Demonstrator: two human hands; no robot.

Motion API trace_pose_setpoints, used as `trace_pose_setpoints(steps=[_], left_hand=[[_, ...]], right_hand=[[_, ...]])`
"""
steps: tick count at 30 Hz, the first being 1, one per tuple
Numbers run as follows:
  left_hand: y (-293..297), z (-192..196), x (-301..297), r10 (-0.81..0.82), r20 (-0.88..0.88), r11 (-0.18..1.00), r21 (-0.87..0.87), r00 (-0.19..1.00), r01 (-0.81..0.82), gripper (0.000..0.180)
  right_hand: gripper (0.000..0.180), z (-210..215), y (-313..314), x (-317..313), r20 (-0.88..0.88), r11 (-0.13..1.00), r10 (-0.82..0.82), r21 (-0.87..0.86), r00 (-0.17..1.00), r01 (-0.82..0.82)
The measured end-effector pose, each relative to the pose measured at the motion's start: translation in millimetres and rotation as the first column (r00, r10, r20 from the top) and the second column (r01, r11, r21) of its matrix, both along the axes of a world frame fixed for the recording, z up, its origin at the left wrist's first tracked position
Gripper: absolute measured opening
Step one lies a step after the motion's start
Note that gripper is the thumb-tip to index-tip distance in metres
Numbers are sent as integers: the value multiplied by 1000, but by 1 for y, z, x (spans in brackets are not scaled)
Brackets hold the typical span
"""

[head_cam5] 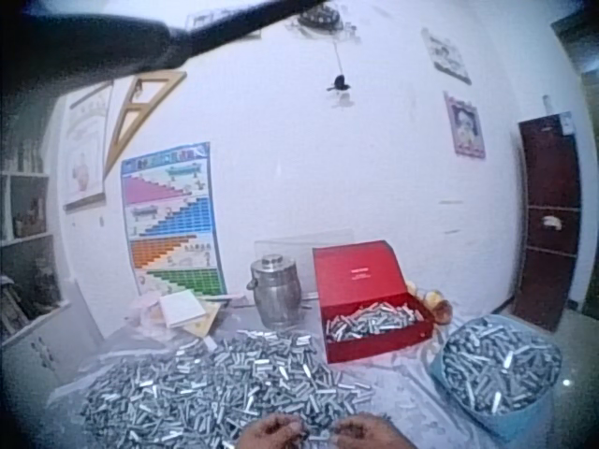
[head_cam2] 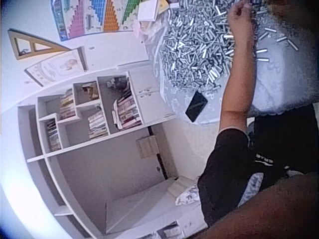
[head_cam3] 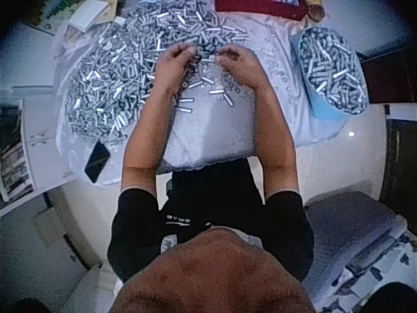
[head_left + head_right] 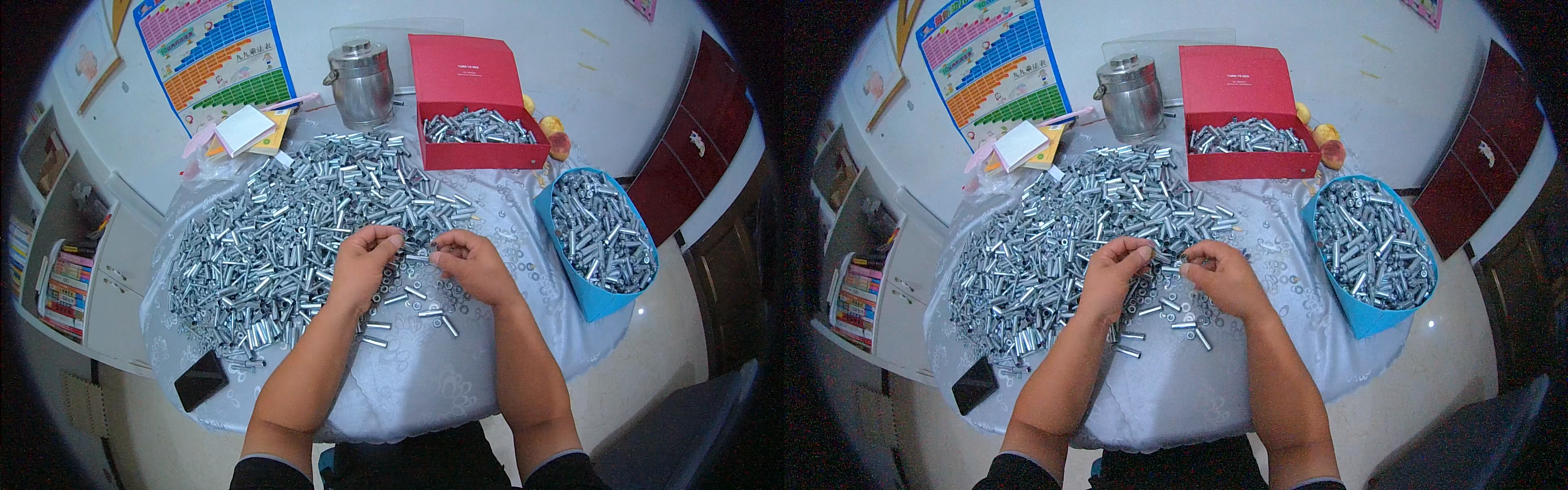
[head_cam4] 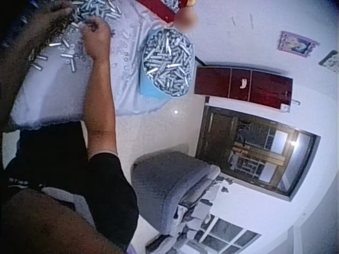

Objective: The person sits at a table covered with a white cloth and sorts through a large pile of small metal fasteners. They pick up individual cylindrical metal pieces and washers, fit them together by hand, and place the assembled units into a blue container.

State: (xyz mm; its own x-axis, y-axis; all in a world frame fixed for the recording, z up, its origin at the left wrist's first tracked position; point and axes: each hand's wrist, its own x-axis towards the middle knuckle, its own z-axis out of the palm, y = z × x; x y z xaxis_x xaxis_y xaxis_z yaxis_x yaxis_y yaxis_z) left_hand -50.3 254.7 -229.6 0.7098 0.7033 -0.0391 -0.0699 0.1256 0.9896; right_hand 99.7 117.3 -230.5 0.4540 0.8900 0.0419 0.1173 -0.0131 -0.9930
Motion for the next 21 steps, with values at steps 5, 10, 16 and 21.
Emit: trace_pose_setpoints(steps=[5,10,16,21], left_hand=[[-5,6,1,-51,101,997,-60,994,57,22],[-6,6,1,-33,70,999,-19,997,34,25],[0,2,0,9,23,999,51,1000,-10,25],[-2,9,-1,70,49,996,-59,996,-67,22]], right_hand=[[19,-5,1,2,-46,1000,-1,0,999,1],[19,-5,1,1,-33,1000,12,-6,999,-12],[18,-6,2,2,-37,1000,13,-10,999,-13],[17,-3,1,0,-71,1000,13,6,997,-12]])
